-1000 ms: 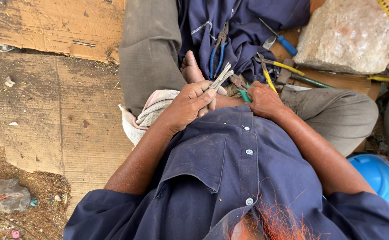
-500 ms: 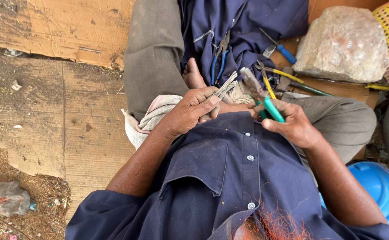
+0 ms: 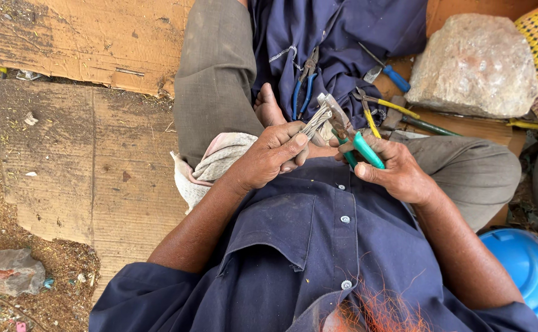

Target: The person sits on a cardboard sheet and uses pliers to strip the outer insulation from several short metal-sheathed cables. They repeatedly grip and pull the sheathing to expose the inner wires, handling each cable one at a time.

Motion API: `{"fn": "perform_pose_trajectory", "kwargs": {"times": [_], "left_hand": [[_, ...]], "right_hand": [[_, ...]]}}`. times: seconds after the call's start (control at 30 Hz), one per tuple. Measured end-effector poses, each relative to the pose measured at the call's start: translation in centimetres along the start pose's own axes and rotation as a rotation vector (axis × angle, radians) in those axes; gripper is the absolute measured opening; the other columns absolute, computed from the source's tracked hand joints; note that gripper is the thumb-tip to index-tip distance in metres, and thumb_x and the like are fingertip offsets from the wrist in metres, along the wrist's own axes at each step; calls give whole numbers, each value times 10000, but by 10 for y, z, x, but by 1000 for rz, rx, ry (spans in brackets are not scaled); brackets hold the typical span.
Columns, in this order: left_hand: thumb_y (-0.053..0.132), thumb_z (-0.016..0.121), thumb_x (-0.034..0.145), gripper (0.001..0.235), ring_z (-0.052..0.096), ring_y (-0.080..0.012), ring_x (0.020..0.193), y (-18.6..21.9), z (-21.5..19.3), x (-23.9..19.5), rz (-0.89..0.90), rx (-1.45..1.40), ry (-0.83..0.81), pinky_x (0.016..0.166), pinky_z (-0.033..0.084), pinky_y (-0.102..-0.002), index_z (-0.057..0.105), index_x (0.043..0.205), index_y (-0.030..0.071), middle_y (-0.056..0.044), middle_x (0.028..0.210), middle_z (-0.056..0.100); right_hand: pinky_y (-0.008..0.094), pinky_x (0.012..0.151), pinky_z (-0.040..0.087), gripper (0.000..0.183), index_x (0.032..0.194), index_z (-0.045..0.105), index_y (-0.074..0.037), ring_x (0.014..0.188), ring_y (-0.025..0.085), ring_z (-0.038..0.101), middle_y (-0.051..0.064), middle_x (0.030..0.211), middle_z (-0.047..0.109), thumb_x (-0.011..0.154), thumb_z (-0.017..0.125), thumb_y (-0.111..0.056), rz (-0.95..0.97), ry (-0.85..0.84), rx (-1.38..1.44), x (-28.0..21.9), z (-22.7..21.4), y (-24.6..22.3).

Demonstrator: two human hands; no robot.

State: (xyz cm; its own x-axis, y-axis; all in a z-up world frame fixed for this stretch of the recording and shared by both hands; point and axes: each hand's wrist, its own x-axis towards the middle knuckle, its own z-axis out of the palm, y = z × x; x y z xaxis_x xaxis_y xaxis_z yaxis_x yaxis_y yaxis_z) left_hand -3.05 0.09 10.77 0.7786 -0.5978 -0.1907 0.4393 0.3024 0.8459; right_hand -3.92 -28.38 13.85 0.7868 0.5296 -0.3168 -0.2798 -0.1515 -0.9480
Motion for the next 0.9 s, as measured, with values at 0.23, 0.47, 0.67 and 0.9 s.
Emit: {"fn": "perform_pose_trajectory", "kwargs": {"times": [0.23,0.47,0.67,0.9], "left_hand": [[329,491,1096,311,395,-11,523,-1,-1,1,-46,-6,14,438,313,-181,584,977,57,23,721,546],[320,521,1077,331,389,-17,518,0,-2,0,-71,-152,-83,455,314,-176,629,1185,27,26,713,538],[306,497,1078,319,464,-47,495,-6,-11,-4,-224,-50,-112,466,381,-206,646,1124,28,-13,694,612],[323,507,1087,316,477,-74,568,-22,0,0,-70,394,-12,541,421,-249,615,1046,28,-4,654,528]], "right_hand": [[346,1021,511,551,1339,660,-50,1109,166,658,78,1207,738,899,750,-370,26,-16,-90,6,-6,8],[323,892,536,370,1091,652,-44,980,143,655,41,1108,698,906,751,-349,20,61,-306,7,-1,10],[349,818,539,581,1297,476,-62,896,158,657,58,1029,694,854,760,-307,111,138,-399,4,11,-2],[411,831,519,538,1323,573,-47,889,234,678,109,954,692,856,747,-250,244,102,-690,5,9,-5]]}}
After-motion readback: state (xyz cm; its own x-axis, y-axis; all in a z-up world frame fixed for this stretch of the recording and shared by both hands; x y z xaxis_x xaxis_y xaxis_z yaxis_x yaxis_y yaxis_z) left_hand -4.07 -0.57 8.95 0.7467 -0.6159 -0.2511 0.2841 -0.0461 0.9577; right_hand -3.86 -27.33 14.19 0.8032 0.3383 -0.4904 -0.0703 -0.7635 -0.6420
